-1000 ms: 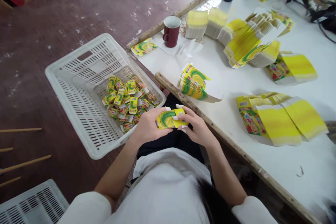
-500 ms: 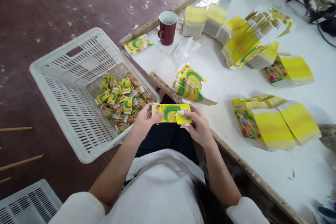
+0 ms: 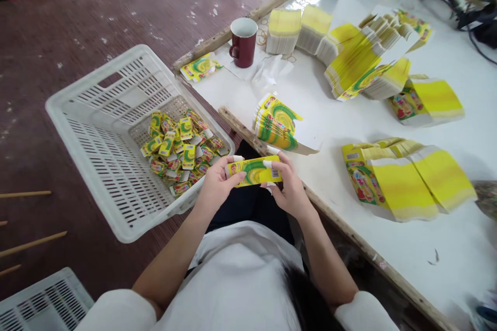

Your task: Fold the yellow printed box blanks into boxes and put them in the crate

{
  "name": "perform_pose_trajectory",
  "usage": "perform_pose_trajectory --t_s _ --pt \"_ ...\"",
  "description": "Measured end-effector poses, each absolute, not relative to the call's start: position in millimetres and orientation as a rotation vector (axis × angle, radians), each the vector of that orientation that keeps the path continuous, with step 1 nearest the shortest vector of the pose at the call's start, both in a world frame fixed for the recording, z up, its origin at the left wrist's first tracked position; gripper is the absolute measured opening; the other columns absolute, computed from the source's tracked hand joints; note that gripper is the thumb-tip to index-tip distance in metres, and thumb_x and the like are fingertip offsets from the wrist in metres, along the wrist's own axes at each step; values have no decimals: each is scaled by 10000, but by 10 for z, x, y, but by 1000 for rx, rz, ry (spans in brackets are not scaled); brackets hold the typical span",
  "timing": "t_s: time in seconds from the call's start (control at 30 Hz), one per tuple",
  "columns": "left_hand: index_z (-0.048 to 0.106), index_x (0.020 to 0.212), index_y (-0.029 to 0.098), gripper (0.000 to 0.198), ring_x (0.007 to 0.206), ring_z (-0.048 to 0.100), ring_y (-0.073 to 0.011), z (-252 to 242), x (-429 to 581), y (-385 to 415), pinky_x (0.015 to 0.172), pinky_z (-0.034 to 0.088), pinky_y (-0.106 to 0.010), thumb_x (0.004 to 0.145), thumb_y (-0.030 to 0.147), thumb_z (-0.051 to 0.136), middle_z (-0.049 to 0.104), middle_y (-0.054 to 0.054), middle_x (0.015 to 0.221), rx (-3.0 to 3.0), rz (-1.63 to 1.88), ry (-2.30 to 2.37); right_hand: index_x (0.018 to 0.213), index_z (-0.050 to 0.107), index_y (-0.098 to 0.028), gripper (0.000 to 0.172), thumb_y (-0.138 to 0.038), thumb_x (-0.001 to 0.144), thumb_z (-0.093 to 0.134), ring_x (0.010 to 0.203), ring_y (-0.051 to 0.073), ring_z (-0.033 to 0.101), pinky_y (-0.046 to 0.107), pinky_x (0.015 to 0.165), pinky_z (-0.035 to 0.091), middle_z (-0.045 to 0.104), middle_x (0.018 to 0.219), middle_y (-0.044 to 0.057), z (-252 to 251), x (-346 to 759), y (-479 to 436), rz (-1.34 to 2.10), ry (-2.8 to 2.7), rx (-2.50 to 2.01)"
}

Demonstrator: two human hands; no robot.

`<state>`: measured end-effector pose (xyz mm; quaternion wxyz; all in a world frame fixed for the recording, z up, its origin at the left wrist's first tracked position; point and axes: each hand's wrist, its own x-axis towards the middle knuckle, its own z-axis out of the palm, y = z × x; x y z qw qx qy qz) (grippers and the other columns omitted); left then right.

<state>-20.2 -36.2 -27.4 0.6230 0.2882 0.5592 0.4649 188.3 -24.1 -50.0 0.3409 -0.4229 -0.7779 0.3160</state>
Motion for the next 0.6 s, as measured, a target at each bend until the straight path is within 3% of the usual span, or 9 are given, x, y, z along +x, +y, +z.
perform_pose_trajectory --t_s 0.07,0.17,0.27,0.47,0.6 --pt "645 1051 169 531 728 712 -152 -266 -178 -396 733 599 -291 613 354 882 762 -14 838 642 1071 1261 1477 358 -251 556 -363 972 563 1479 343 390 571 1125 449 432 1527 197 -525 1845 -256 875 -1963 -1064" --pt "643 1094 172 557 730 721 -168 -286 -147 -440 726 608 -305 634 386 875 766 -17 839 605 1089 1223 1577 165 -254 730 -528 991 504 1484 325 394 530 1139 452 387 1576 191 -526 1806 -271 1022 -1820 -980" --pt "651 1084 175 558 700 715 -182 -310 -118 -468 665 598 -301 640 436 866 754 -14 805 620 1080 1234 1572 204 -242 689 -578 1011 423 1463 317 432 514 1155 441 417 1566 186 -482 1767 -276 1045 -1723 -1028" --pt "661 1075 191 496 667 687 -173 -350 -91 -511 699 586 -314 699 469 825 722 6 752 694 1054 1274 1529 323 -232 544 -436 1037 431 1364 308 552 501 1121 483 513 1505 173 -472 1628 -296 1022 -1664 -1126" --pt "651 1096 216 470 691 679 -176 -406 -262 -472 696 571 -305 731 473 800 693 14 757 732 1097 1343 1552 288 -213 614 -447 1015 472 1300 309 599 490 1082 517 580 1420 181 -454 1571 -259 961 -1709 -1168"
